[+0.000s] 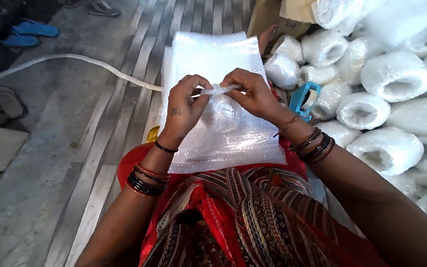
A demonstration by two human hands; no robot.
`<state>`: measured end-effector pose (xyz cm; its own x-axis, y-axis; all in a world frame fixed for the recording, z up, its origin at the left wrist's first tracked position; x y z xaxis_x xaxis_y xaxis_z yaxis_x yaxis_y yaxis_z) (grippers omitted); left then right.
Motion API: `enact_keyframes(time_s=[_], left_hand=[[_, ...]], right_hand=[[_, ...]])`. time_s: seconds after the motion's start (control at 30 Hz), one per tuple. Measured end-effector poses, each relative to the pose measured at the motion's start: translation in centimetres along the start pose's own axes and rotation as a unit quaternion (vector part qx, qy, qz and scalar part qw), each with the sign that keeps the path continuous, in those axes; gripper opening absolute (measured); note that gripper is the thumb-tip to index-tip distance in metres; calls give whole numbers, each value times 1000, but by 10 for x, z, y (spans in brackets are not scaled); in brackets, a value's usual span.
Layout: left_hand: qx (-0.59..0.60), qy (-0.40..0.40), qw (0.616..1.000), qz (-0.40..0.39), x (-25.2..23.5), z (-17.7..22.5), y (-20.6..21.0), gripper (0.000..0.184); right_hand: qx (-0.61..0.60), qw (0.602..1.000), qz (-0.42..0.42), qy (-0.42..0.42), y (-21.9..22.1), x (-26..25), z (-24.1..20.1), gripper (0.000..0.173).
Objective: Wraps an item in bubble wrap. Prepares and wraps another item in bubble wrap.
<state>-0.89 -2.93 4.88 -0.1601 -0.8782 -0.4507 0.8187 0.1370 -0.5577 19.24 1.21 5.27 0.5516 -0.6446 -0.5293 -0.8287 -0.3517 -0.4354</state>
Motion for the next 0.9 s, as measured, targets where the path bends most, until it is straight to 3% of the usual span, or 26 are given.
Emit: enact_keyframes(time_s=[0.13, 0.33, 0.53, 0.77, 0.9], left_hand=[[-36, 121, 992, 5, -1, -13, -4, 10], [-141, 219, 965, -27, 12, -1, -15, 12], [-243, 354, 903, 29, 21, -25, -9, 15], [-257, 387, 885, -25, 8, -44, -5, 25], [-200, 312, 927, -55, 0, -54, -6, 29]], right_hand=[[130, 986, 20, -99, 5, 12, -2, 13], [205, 964, 31, -169, 15, 26, -6, 16], [276, 928, 32, -247, 25, 39, 4, 16], [354, 896, -4, -267, 12, 45, 24, 22], [309, 929, -23, -200, 6, 47, 34, 34]])
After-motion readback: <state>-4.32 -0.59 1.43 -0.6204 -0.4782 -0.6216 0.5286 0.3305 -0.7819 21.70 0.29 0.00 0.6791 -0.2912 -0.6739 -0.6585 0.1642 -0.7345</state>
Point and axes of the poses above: each hand's wrist, its own x-axis away from the middle knuckle, its own y-axis out of the palm, z = x × y, the point moved 2 cm from there along -x, towards the middle knuckle, and after that the axes turned 10 degrees about -x, right-handed, at the moved point
